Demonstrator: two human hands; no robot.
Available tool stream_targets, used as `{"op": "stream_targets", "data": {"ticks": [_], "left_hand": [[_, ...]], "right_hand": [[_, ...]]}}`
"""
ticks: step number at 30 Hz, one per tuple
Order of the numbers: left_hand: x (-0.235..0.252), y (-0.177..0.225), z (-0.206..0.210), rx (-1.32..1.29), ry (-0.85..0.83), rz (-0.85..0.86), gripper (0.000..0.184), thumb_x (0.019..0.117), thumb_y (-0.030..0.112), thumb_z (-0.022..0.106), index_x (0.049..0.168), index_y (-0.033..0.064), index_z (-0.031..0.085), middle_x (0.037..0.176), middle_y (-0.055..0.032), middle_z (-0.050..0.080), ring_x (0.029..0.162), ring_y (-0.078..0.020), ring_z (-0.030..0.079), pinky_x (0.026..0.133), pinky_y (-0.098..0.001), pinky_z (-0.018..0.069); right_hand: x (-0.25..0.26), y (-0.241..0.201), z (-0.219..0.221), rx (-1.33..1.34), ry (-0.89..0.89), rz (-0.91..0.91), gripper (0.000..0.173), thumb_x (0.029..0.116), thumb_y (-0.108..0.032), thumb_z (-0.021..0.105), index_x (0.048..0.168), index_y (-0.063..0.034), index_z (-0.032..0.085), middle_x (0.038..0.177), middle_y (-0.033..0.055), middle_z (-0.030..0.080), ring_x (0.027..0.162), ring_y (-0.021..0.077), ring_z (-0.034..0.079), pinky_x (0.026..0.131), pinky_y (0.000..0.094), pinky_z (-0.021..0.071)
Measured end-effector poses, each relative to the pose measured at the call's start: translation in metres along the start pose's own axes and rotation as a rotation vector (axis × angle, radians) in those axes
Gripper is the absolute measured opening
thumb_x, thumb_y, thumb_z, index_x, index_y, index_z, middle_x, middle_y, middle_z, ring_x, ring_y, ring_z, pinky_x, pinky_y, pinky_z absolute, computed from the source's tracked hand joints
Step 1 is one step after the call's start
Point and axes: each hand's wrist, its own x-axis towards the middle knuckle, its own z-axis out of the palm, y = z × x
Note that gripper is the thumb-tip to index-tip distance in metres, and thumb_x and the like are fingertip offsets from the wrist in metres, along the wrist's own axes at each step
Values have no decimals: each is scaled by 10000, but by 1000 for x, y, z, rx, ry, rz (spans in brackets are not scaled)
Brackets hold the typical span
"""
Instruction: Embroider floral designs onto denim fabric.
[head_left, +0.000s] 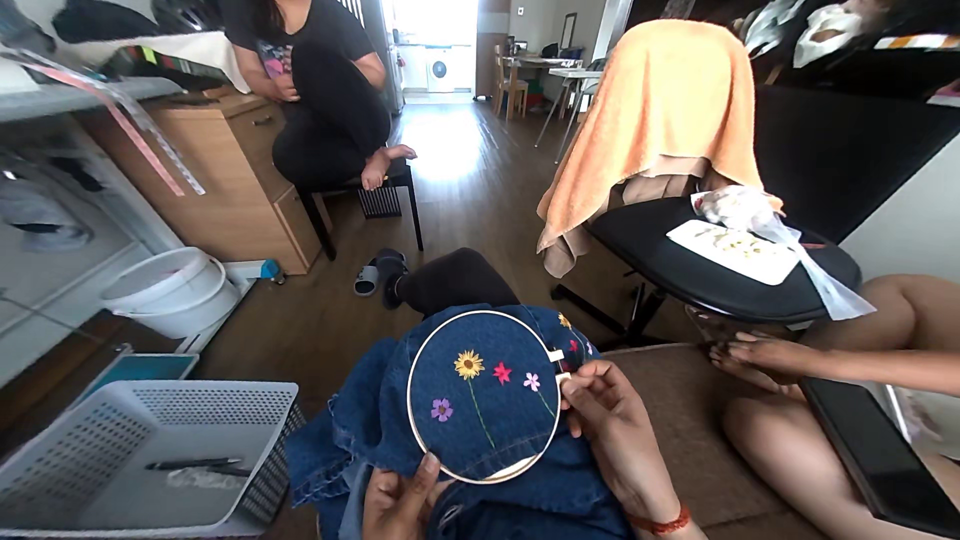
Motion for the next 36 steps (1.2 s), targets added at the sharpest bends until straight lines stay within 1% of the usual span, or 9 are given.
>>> {"op": "stream_targets", "data": {"ticks": [3,7,10,17,27,30,33,35,36], "left_hand": [[0,0,-1,-1,-1,-9,286,973,-158,432,1146,64,486,929,17,764,808,-119,762,776,-328,657],[0,-1,-2,-11,2,-2,299,971,-168,420,1149,64,482,923,16,765,802,-121,763,771,-330,658],[0,0,-1,5,6,-6,298,970,-168,423,1145,66,477,913,29,761,794,-108,760,768,-317,656],[1,-3,-3,9,12,11,304,955,-182,439,1122,64,504,897,28,767,788,-100,759,761,-307,655],[1,-1,3,108,65,51,255,923,-171,538,1070,38,549,852,10,765,764,-106,754,748,-301,651],[1,3,2,173,111,84,327,897,-167,581,1153,23,507,901,-9,755,754,-136,755,707,-343,664],[-3,9,-12,261,166,344,618,894,-78,618,1377,36,251,1146,17,581,862,-58,705,712,-309,648],[2,11,-29,405,199,793,688,863,38,752,1374,30,293,1294,84,529,1124,40,603,923,-202,566],[9,19,-34,513,197,989,682,880,116,777,1394,64,332,1365,101,500,1254,28,532,1021,-216,507]], "right_hand": [[-1,0,1,18,13,-11,248,824,76,680,964,-34,508,785,44,669,549,81,617,464,199,511],[-1,-7,-1,-116,-94,68,218,966,-61,595,1166,9,541,928,57,680,574,68,616,456,184,498],[1,-8,-1,-219,-140,56,320,926,-97,658,1223,8,603,905,23,697,576,40,587,455,165,452],[-5,-14,3,-335,-111,4,306,815,-51,758,1096,-13,643,863,24,713,705,87,700,625,222,600],[-6,-8,8,-390,-99,-86,318,802,-47,728,1077,-32,568,904,25,651,774,78,669,658,212,574],[-7,-9,7,-358,-119,-80,315,805,-49,737,1081,-28,586,909,35,671,778,90,687,662,221,592],[-6,-16,1,-307,-191,-16,310,830,-19,730,1104,-8,586,949,52,687,799,110,697,700,250,607],[-4,-18,-4,-295,-206,28,312,829,-3,728,1108,-4,589,953,59,695,803,118,705,708,263,615],[-3,-17,-5,-296,-202,34,312,828,-3,730,1110,-5,597,951,63,700,803,122,709,709,264,617]]}}
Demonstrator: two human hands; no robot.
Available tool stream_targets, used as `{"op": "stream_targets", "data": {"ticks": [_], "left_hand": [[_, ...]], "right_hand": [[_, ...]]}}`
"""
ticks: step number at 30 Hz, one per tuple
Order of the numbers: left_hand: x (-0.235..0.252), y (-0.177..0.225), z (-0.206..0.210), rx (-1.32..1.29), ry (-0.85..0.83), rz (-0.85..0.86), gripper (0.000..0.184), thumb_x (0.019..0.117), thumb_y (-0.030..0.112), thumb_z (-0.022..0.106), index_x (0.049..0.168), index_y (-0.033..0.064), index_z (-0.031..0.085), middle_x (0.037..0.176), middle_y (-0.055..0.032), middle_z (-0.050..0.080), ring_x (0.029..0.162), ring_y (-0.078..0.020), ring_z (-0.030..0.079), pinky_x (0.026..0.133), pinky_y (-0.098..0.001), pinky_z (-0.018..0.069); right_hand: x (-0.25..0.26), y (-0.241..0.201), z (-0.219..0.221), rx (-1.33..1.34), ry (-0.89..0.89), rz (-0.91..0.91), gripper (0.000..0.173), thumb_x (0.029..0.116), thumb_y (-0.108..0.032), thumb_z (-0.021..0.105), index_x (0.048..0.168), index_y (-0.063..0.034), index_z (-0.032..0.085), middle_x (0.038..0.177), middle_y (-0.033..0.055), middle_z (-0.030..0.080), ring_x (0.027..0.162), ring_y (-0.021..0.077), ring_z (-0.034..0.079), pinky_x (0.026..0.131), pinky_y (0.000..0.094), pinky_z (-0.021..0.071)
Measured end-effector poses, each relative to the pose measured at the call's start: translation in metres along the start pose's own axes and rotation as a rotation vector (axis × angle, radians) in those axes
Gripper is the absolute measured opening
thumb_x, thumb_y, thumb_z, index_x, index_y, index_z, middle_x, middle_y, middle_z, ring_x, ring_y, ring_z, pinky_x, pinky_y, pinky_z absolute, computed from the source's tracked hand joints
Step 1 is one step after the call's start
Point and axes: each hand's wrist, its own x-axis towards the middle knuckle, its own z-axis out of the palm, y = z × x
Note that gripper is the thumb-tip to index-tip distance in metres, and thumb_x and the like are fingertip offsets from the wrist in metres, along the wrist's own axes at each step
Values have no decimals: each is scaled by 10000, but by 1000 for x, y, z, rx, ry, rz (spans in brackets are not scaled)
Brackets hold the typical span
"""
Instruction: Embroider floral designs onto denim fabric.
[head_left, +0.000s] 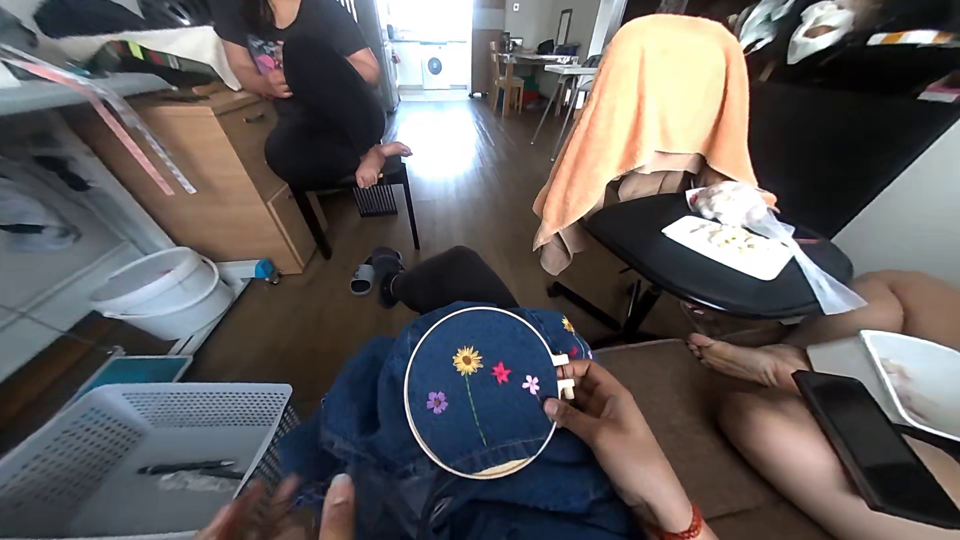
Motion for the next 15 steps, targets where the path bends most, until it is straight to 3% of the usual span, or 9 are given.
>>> {"op": "stream_targets", "data": {"ticks": [1,2,4,5,7,9,15], "left_hand": [[14,0,-1,103,-45,134,626,906,199,768,1409,136,401,1423,117,487,1334,1,475,1071,-246,459],[29,4,1,206,-147,182,542,940,278,733,1400,159,473,1436,74,495,1351,-47,459,1067,-275,443],[58,10,18,384,-439,156,453,1008,308,611,1325,-14,605,1364,-204,591,1266,-284,563,1007,-452,496],[71,4,31,466,-577,116,447,1027,320,545,1314,-10,638,1315,-216,633,1201,-316,622,974,-495,533],[86,-12,53,550,-706,76,341,1023,298,524,1209,91,721,1134,-81,712,971,-187,701,836,-400,597],[94,-19,64,565,-732,67,209,981,233,601,1057,143,774,980,-2,716,798,-108,673,710,-329,576],[109,-13,66,551,-889,-141,101,924,197,738,1010,149,758,927,22,707,764,-94,667,688,-321,577]], "right_hand": [[0,1,0,-4,5,2,314,825,-4,732,1113,-6,607,952,65,705,805,126,711,714,265,617],[0,2,1,-11,7,4,316,822,-4,732,1116,-8,615,954,61,706,808,125,710,720,261,615],[0,1,2,-25,5,10,328,817,-6,731,1127,-6,622,951,49,708,809,114,711,729,253,614],[0,0,2,-31,2,13,333,817,-5,730,1132,-5,622,952,47,711,813,112,712,732,253,614],[0,0,1,-33,2,10,327,812,7,730,1121,-4,623,953,46,712,815,112,715,730,252,616],[1,0,1,-29,8,9,319,806,20,734,1103,-8,619,942,42,709,801,106,713,720,247,616],[1,0,1,-38,2,27,320,800,16,732,1092,-17,607,923,34,699,788,95,703,710,240,608]]}}
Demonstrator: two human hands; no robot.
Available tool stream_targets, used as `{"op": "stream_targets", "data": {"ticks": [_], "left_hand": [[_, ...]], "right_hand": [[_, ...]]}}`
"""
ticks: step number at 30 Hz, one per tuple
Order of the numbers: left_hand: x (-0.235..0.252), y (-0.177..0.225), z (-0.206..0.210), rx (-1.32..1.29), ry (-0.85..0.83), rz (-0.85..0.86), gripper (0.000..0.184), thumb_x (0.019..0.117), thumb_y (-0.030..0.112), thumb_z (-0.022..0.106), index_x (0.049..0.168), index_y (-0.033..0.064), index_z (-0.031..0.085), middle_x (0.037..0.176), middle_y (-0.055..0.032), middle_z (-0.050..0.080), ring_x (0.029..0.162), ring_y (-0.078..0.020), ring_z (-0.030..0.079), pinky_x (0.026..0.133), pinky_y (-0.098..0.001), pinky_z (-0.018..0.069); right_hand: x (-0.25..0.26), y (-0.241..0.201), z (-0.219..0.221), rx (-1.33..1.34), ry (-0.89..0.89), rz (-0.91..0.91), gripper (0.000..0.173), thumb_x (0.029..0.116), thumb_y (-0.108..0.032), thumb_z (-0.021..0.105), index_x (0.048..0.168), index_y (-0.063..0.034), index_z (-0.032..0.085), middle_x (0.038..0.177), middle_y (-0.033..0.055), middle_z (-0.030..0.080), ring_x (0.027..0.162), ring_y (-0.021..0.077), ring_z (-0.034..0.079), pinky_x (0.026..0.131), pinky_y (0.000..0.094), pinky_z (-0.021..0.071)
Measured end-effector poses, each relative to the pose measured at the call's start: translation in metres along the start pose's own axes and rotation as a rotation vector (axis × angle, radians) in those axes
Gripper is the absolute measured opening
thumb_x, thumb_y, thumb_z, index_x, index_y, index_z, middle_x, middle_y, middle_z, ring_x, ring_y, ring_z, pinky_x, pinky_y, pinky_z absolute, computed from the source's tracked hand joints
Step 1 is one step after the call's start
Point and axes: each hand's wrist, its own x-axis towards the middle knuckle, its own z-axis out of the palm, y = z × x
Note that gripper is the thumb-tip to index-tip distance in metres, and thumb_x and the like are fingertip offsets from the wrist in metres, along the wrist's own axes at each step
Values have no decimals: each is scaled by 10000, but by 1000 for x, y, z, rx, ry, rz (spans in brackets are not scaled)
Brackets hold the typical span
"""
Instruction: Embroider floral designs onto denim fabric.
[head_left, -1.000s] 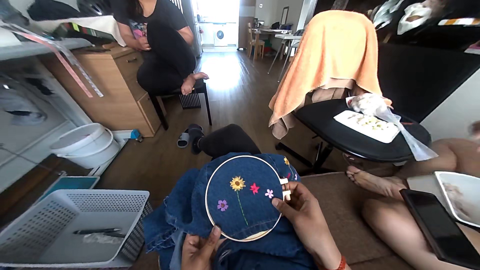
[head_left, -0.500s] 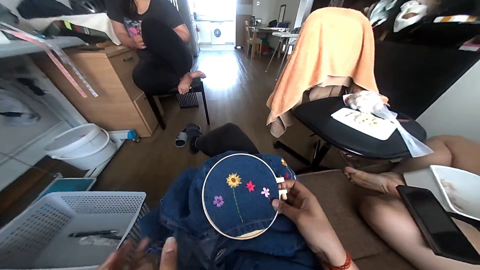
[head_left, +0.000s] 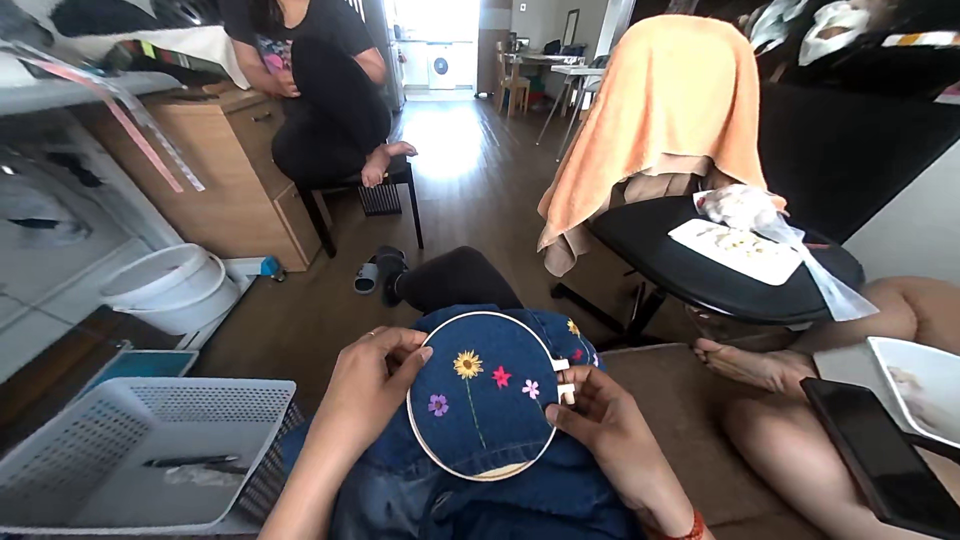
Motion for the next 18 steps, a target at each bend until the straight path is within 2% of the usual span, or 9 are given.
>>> {"op": "stream_targets", "data": {"ticks": [2,5,14,18], "left_hand": [[8,1,-4,-55,-90,-80,84,916,169,759,988,134,734,853,25,712,746,-98,675,691,-324,576],[16,1,-11,-129,-182,-158,90,905,143,776,974,118,724,826,18,710,744,-106,673,688,-318,565],[9,3,-15,-144,-126,-94,99,882,160,787,946,144,713,796,45,705,704,-78,671,640,-268,563],[11,0,-6,-170,-75,-100,109,864,120,797,923,134,706,776,36,696,682,-88,664,626,-275,560]], "right_hand": [[1,0,0,3,-6,8,317,806,19,732,1093,-17,604,937,39,695,793,99,703,713,244,609],[1,1,0,-2,-10,8,335,806,15,740,1110,-6,600,959,48,688,803,104,704,717,250,614],[2,5,-1,9,-33,-28,312,799,35,727,1071,-22,586,934,39,691,792,103,705,704,247,610],[4,6,-2,32,-57,-24,303,798,36,736,1061,-25,598,918,31,696,794,96,702,714,248,610]]}}
